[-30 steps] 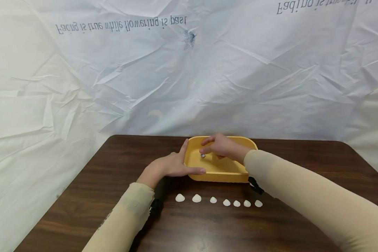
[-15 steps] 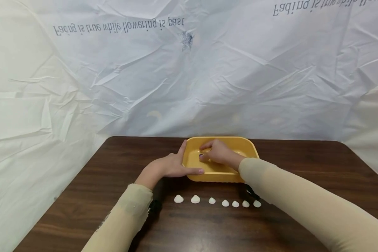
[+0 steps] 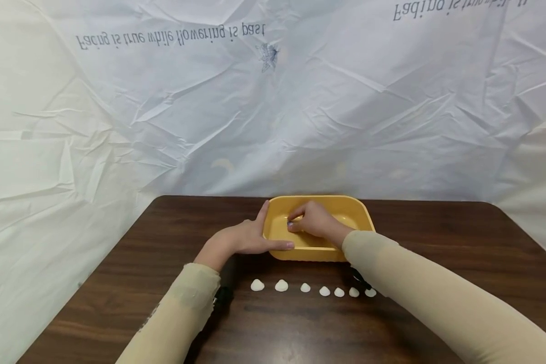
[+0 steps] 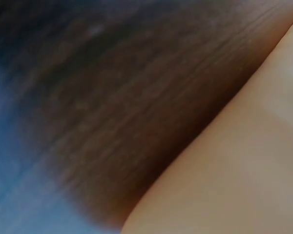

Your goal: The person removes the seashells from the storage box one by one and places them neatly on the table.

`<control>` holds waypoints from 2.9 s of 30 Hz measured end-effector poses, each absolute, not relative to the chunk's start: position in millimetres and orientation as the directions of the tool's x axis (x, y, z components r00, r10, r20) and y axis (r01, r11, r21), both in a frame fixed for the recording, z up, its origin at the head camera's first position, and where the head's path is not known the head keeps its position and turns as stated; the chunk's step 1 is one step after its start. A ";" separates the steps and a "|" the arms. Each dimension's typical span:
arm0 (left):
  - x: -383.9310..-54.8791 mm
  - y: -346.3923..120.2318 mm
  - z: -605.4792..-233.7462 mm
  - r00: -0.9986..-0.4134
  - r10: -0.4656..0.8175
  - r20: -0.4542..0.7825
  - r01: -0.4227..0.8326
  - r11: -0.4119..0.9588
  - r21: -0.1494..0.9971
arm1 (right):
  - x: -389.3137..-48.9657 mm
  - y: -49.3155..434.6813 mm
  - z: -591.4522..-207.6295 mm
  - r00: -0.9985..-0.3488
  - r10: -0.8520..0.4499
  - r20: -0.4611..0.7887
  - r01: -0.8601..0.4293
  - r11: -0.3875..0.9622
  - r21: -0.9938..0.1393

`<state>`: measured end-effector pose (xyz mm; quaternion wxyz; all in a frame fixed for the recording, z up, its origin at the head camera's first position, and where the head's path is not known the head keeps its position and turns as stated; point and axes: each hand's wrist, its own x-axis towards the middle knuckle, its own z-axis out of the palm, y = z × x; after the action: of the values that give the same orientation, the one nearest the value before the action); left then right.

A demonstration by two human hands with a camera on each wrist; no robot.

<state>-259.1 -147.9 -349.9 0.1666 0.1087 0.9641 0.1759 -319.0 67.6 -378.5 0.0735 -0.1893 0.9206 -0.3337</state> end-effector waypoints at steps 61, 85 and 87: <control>-256.8 -147.0 -350.0 -0.921 0.280 -0.271 0.141 0.888 0.437 | -193.1 177.7 -336.1 -0.914 -0.365 0.177 -0.394 0.692 -0.606; -256.2 -150.5 -351.2 -0.919 0.286 -0.270 0.139 0.879 0.455 | -168.3 232.6 -351.7 -0.902 -0.414 0.121 -0.401 0.703 -0.587; -256.7 -150.7 -351.7 -0.919 0.289 -0.268 0.143 0.878 0.457 | -169.0 234.6 -352.6 -0.893 -0.446 0.068 -0.393 0.695 -0.602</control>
<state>-256.7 -150.7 -351.7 0.1663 0.1129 0.9547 0.2194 -169.0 234.6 -352.6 0.0416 -0.2279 0.9197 -0.3170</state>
